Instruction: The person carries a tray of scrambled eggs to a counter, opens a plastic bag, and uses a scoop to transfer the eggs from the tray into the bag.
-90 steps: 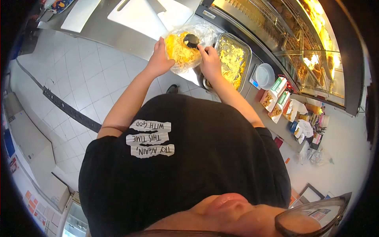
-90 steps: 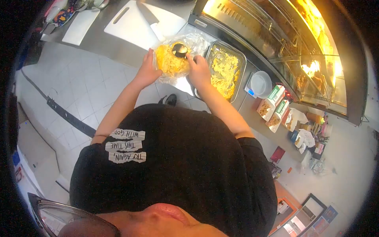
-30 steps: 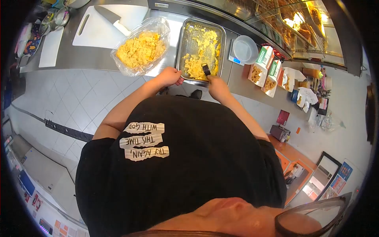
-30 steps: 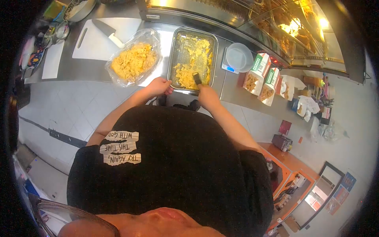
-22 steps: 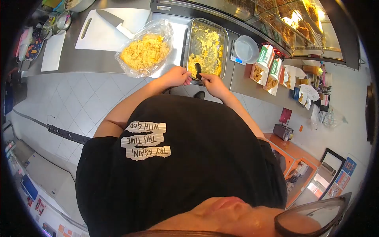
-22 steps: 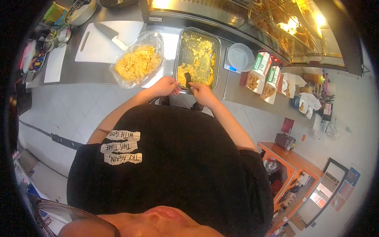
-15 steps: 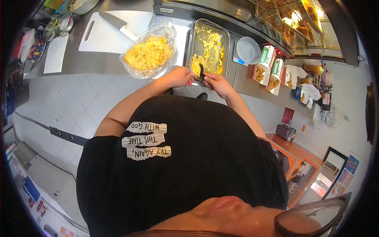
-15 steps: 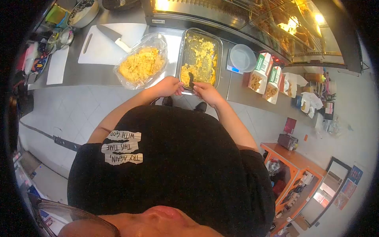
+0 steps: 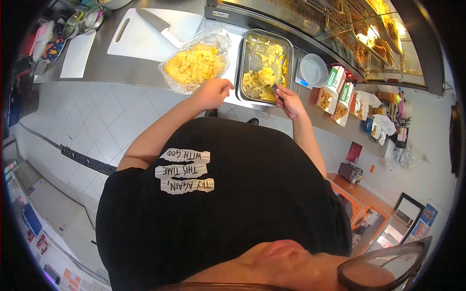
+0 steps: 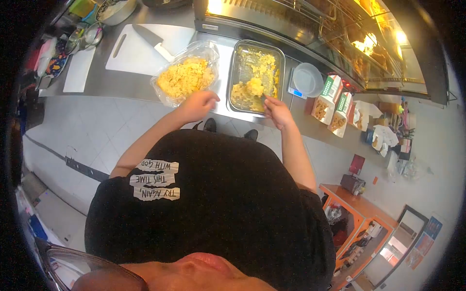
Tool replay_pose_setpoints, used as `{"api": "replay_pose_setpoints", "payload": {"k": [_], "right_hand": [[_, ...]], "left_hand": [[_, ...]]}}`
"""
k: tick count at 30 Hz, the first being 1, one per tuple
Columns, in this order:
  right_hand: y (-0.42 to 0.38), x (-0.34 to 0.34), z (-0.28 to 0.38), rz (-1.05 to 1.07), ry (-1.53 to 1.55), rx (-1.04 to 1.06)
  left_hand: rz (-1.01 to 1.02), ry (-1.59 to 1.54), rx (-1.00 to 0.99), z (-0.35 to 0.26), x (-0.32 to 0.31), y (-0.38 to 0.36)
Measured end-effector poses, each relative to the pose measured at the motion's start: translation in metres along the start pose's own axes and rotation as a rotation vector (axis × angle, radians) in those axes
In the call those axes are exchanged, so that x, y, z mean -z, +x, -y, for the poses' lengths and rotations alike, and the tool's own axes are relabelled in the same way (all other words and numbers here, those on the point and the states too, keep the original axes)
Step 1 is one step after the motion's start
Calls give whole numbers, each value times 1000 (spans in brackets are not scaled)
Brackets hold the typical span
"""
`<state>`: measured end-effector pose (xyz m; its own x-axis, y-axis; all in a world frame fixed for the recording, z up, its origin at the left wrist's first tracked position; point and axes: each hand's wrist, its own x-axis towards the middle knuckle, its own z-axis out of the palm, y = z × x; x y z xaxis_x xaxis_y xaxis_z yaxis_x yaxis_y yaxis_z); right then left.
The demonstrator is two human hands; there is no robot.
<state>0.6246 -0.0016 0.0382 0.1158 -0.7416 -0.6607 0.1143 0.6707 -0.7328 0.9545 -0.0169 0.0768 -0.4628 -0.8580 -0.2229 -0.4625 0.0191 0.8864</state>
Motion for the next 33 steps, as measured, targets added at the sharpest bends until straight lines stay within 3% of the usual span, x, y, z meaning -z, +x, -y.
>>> {"api": "replay_pose_setpoints", "payload": {"k": [2, 4, 7, 9, 11, 14, 18, 22, 25, 29, 31, 32, 33], "right_hand": [[-3, 1, 14, -39, -77, 60], [-4, -2, 26, -28, -114, 135], [-12, -50, 55, -71, -188, 257], [-5, -81, 60, -70, -328, 386], [5, -126, 56, -116, -601, 731], [17, -192, 38, -99, -947, 1056], [51, -214, 0, -5, -1235, 1101], [43, -217, 8, 11, -1174, 1198], [47, -210, 3, 31, -1061, 1138], [63, -191, -10, 269, -205, 346], [60, -156, 4, 352, 118, 209], [54, -136, 11, 389, 282, 137], [49, -117, 19, 282, 262, 172]], "left_hand": [[-263, -31, -64, -3, 30, -24], [-588, 305, -217, 29, 60, -35], [-785, 651, 228, 65, 71, -51], [-581, 178, 412, 98, 78, -48], [-503, -17, 446, 113, 76, -47], [-572, 126, 321, 101, 67, -46], [-582, 261, 195, 60, 71, -56], [-582, 327, 191, 49, 74, -57], [-585, 320, 189, 55, 71, -52], [-545, 367, 272, 56, 72, -47], [-541, 403, 342, 49, 74, -46], [-654, 526, 266, 42, 73, -47], [-767, 646, 185, 34, 73, -47]]}}
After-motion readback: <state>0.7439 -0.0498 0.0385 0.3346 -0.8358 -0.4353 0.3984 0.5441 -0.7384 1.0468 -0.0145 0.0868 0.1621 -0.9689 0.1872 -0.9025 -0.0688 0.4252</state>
